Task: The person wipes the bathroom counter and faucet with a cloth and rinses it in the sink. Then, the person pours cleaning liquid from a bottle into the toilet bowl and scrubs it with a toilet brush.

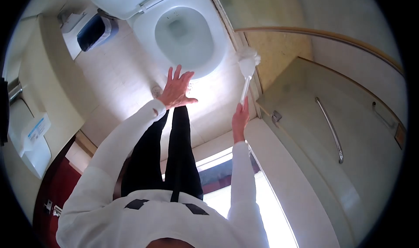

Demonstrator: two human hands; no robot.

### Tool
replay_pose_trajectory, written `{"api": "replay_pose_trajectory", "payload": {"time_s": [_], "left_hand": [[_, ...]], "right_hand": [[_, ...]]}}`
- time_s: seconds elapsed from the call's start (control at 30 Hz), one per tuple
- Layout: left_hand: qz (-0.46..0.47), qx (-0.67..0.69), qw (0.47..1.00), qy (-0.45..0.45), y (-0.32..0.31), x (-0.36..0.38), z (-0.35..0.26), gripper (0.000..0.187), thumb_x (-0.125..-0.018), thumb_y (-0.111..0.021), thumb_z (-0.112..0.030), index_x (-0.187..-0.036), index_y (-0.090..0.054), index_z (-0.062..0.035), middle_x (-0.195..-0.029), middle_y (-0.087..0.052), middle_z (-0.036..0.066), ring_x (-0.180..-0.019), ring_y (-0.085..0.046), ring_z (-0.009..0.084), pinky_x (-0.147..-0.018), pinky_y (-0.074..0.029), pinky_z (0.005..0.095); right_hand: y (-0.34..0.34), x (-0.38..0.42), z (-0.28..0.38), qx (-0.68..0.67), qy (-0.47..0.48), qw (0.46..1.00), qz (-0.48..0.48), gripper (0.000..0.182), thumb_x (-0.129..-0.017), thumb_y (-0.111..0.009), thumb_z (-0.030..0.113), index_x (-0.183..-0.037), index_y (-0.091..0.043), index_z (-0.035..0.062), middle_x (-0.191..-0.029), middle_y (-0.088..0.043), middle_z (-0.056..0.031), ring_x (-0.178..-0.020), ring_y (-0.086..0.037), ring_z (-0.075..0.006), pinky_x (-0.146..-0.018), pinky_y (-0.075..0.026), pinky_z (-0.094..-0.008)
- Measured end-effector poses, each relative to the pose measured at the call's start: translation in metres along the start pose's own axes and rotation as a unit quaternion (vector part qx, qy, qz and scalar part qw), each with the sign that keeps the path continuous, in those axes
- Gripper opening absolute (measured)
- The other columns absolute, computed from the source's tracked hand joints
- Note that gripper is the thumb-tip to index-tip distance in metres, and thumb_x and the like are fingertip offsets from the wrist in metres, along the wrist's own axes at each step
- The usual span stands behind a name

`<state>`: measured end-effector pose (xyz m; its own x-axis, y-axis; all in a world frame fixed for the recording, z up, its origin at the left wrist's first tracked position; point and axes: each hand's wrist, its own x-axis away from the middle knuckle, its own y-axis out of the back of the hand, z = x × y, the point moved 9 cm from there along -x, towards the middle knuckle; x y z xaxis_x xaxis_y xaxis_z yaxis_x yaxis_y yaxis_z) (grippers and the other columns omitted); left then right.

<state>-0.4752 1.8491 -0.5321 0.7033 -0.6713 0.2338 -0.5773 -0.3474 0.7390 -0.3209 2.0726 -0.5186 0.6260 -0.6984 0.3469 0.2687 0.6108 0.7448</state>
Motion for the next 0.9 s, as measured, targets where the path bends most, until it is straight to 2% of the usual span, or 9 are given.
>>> {"api": "replay_pose_trajectory", "payload": {"time_s": [0.17, 0.2, 0.27, 0.4, 0.5, 0.57, 0.67, 0.77, 0.9], "left_hand": [[0.131, -0.135, 0.978, 0.085, -0.055, -0.056, 0.037, 0.108, -0.049, -0.073, -0.058, -0.133, -0.027, -0.0095, -0.096, -0.059, 0.014, -0.119, -0.033, 0.0362, -0.101, -0.006, 0.0611], [0.127, -0.145, 0.977, 0.086, -0.053, -0.063, 0.039, 0.108, -0.049, -0.073, -0.058, -0.133, -0.027, -0.0095, -0.096, -0.059, 0.014, -0.119, -0.033, 0.0362, -0.101, -0.006, 0.0611], [0.198, -0.116, 0.966, 0.116, -0.06, -0.068, 0.046, 0.111, -0.048, -0.074, -0.057, -0.135, -0.025, -0.0098, -0.091, -0.061, 0.012, -0.111, -0.042, 0.0317, -0.102, -0.005, 0.0615], [0.186, -0.215, 0.958, -0.041, -0.039, -0.051, 0.014, 0.101, -0.05, -0.078, -0.048, -0.133, -0.03, -0.0151, -0.086, -0.059, 0.012, -0.102, -0.046, 0.0304, -0.098, -0.01, 0.0655], [0.065, -0.187, 0.976, -0.095, 0.045, -0.032, -0.041, 0.095, -0.05, -0.079, -0.026, -0.133, -0.031, -0.0296, -0.098, -0.054, 0.017, -0.111, -0.04, 0.0355, -0.095, -0.015, 0.0678], [-0.007, -0.146, 0.986, -0.078, 0.12, -0.021, -0.061, 0.094, -0.043, -0.081, -0.028, -0.126, -0.038, -0.0361, -0.135, -0.03, 0.02, -0.129, -0.019, 0.0429, -0.094, -0.013, 0.0687], [-0.252, -0.175, 0.946, -0.107, 0.26, -0.009, -0.069, 0.081, -0.043, -0.077, -0.025, -0.118, -0.049, -0.0194, -0.139, -0.026, 0.02, -0.128, -0.021, 0.044, -0.098, -0.012, 0.0634], [-0.383, -0.312, 0.863, -0.103, 0.36, -0.015, -0.063, 0.089, -0.053, -0.075, -0.029, -0.129, -0.035, -0.0061, -0.131, -0.036, 0.019, -0.122, -0.03, 0.0418, -0.097, -0.025, 0.0521], [-0.42, -0.437, 0.795, -0.038, 0.43, -0.049, -0.025, 0.091, -0.057, -0.076, -0.035, -0.132, -0.03, -0.0135, -0.129, -0.034, 0.015, -0.119, -0.031, 0.0406, -0.092, -0.028, 0.0522]], "right_hand": [[0.008, 0.035, -0.066, -0.05, -0.136, 0.987, 0.07, 0.044, -0.089, -0.045, 0.016, -0.131, -0.039, 0.0065, -0.086, -0.058, -0.01, -0.062, -0.046, -0.0123, -0.058, -0.041, -0.0281], [0.007, 0.038, -0.083, -0.119, -0.111, 0.986, 0.047, 0.043, -0.089, -0.046, 0.014, -0.132, -0.039, 0.0102, -0.062, -0.037, 0.0054, -0.046, -0.031, -0.0022, -0.038, -0.026, -0.0192], [0.016, 0.046, -0.085, -0.124, -0.132, 0.982, 0.048, 0.044, -0.089, -0.045, 0.013, -0.133, -0.038, 0.0116, -0.059, -0.034, 0.0064, -0.045, -0.03, -0.002, -0.037, -0.026, -0.0192], [0.023, 0.058, -0.087, -0.154, -0.185, 0.969, 0.064, 0.045, -0.089, -0.044, 0.014, -0.133, -0.036, 0.0091, -0.055, -0.033, 0.0033, -0.045, -0.032, -0.0059, -0.041, -0.028, -0.0243], [0.028, 0.057, -0.074, -0.143, -0.17, 0.972, 0.076, 0.045, -0.09, -0.044, 0.014, -0.134, -0.036, 0.009, -0.054, -0.032, 0.0031, -0.045, -0.032, -0.0061, -0.04, -0.027, -0.0249], [0.03, 0.05, -0.064, -0.071, -0.098, 0.989, 0.083, 0.044, -0.09, -0.044, 0.014, -0.133, -0.037, 0.0075, -0.054, -0.035, 0.0003, -0.045, -0.031, -0.0086, -0.041, -0.028, -0.0267], [0.025, 0.034, -0.015, -0.057, -0.008, 0.992, 0.109, 0.043, -0.089, -0.045, 0.013, -0.131, -0.038, 0.0059, -0.055, -0.041, -0.0036, -0.046, -0.031, -0.0102, -0.043, -0.031, -0.0286], [-0.001, 0.009, 0.026, -0.06, 0.027, 0.991, 0.117, 0.043, -0.089, -0.046, 0.013, -0.131, -0.039, 0.0096, -0.064, -0.054, -0.0113, -0.047, -0.043, -0.0163, -0.047, -0.037, -0.0318], [-0.052, -0.038, 0.097, -0.091, 0.084, 0.984, 0.127, 0.042, -0.089, -0.045, 0.014, -0.13, -0.04, 0.0072, -0.098, -0.059, -0.0174, -0.064, -0.053, -0.0165, -0.06, -0.044, -0.029]]}}
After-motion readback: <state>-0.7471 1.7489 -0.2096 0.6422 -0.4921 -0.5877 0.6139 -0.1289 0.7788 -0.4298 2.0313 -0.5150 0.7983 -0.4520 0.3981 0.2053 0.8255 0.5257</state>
